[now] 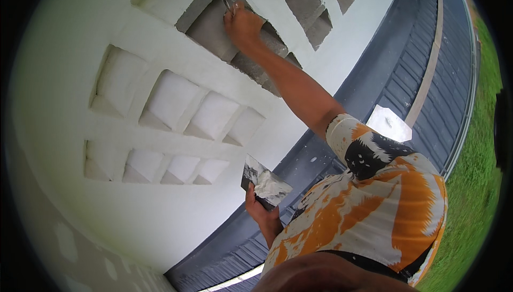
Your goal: The person applies white plaster to a ceiling with recessed square panels using a trowel and a smaller hand tool. They repeatedly scoop plaster from the trowel and smooth it into the ceiling cavities.
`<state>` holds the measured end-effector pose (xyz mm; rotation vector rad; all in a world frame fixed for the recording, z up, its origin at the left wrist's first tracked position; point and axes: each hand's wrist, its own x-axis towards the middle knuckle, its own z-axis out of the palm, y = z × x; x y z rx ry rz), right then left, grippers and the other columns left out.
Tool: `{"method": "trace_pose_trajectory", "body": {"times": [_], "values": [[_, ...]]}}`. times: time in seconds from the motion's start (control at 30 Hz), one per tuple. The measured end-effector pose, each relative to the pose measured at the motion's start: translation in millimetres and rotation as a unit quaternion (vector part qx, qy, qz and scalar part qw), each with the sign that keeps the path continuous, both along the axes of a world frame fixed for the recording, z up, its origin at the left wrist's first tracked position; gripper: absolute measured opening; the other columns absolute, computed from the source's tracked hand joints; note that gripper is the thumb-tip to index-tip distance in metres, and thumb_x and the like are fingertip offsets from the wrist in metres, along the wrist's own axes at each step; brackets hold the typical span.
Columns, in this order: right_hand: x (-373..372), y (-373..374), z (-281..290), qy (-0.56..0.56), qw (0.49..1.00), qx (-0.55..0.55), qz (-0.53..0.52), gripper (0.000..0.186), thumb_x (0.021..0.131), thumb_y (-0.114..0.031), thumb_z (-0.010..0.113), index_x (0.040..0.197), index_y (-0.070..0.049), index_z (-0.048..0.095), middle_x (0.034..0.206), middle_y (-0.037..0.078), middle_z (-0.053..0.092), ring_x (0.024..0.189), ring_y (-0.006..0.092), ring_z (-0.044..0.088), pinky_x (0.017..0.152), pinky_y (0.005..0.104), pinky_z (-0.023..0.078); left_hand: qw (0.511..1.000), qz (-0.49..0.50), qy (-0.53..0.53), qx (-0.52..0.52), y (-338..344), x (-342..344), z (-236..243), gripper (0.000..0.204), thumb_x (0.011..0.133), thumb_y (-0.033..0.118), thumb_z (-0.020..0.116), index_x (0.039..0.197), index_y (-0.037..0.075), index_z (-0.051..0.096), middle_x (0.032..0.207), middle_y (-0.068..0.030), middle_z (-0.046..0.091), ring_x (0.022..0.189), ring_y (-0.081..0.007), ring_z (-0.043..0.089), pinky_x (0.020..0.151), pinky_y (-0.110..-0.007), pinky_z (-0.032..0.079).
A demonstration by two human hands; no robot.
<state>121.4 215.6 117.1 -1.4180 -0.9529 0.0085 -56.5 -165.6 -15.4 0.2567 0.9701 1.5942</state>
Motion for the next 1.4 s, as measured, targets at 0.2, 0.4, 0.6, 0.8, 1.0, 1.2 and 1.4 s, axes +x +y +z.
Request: {"method": "trace_pose_trajectory", "body": {"times": [0.2, 0.4, 0.6, 0.8, 1.0, 1.2, 1.4], "values": [[7, -1, -12, 0.036, 0.998, -0.029, -0.041, 0.018, 0.083, -0.021, 0.063, 0.089, -0.005, 0.056, 0.064, 0.014, 0.065, 0.059, 0.0344, 0.065, 0.056, 0.0454, 0.05, 1.0, 0.009, 0.019, -0.019, -2, 1, 6, 0.036, 0.096, 0.022, 0.046, 0.124, 0.001, 0.053, 0.111, -0.0125, 0.065, 0.097, -0.0277, 0.065, 0.084, -0.044, 0.053], [17, -38, -60, 0.012, 0.997, 0.02, -0.07, 0.019, 0.083, -0.021, 0.064, 0.087, -0.006, 0.055, 0.062, 0.013, 0.063, 0.054, 0.0331, 0.064, 0.053, 0.0442, 0.049, 1.0, 0.014, 0.014, -0.014, -4, -4, 5, 0.036, 0.096, 0.022, 0.046, 0.124, 0.0, 0.053, 0.11, -0.0127, 0.065, 0.097, -0.0279, 0.065, 0.083, -0.045, 0.053], [18, -29, -46, -0.039, 0.997, 0.069, -0.023, 0.021, 0.086, -0.025, 0.064, 0.089, -0.005, 0.056, 0.064, 0.015, 0.064, 0.056, 0.0338, 0.065, 0.053, 0.0451, 0.05, 1.0, 0.0, 0.01, 0.003, -2, -3, 7, 0.036, 0.097, 0.022, 0.046, 0.124, 0.001, 0.054, 0.111, -0.0127, 0.065, 0.099, -0.0277, 0.065, 0.086, -0.044, 0.053], [18, 6, -2, -0.054, 0.999, 0.0, 0.01, 0.023, 0.087, -0.026, 0.061, 0.091, -0.004, 0.056, 0.065, 0.016, 0.065, 0.059, 0.0356, 0.066, 0.057, 0.0464, 0.052, 1.0, -0.009, 0.012, -0.003, 0, -1, 4, 0.035, 0.097, 0.023, 0.046, 0.124, 0.002, 0.054, 0.112, -0.012, 0.065, 0.099, -0.0273, 0.065, 0.086, -0.044, 0.052], [19, -13, -24, 0.035, 0.999, 0.033, -0.016, 0.021, 0.086, -0.023, 0.061, 0.087, -0.003, 0.055, 0.064, 0.014, 0.064, 0.057, 0.0349, 0.064, 0.056, 0.0461, 0.05, 1.0, -0.002, 0.018, -0.013, 1, 0, 6, 0.036, 0.096, 0.022, 0.048, 0.125, 0.002, 0.054, 0.112, -0.0115, 0.065, 0.099, -0.027, 0.065, 0.086, -0.044, 0.052], [15, -64, -47, 0.04, 0.996, 0.074, 0.032, 0.017, 0.086, -0.018, 0.064, 0.082, -0.004, 0.056, 0.061, 0.011, 0.062, 0.053, 0.0286, 0.061, 0.053, 0.0389, 0.046, 1.0, -0.017, 0.01, 0.009, 3, -8, 5, 0.036, 0.096, 0.023, 0.048, 0.125, 0.001, 0.054, 0.113, -0.0113, 0.065, 0.101, -0.0269, 0.064, 0.087, -0.043, 0.052], [38, -144, -56, 0.387, 0.729, -0.061, 0.561, 0.009, 0.088, -0.013, 0.06, 0.086, -0.005, 0.056, 0.064, 0.006, 0.058, 0.044, 0.0117, 0.046, 0.044, 0.028, 0.037, 0.993, 0.072, 0.015, 0.088, 18, -8, 17, 0.039, 0.097, 0.024, 0.047, 0.128, 0.001, 0.052, 0.12, -0.0112, 0.063, 0.11, -0.0265, 0.062, 0.093, -0.042, 0.049]]}}
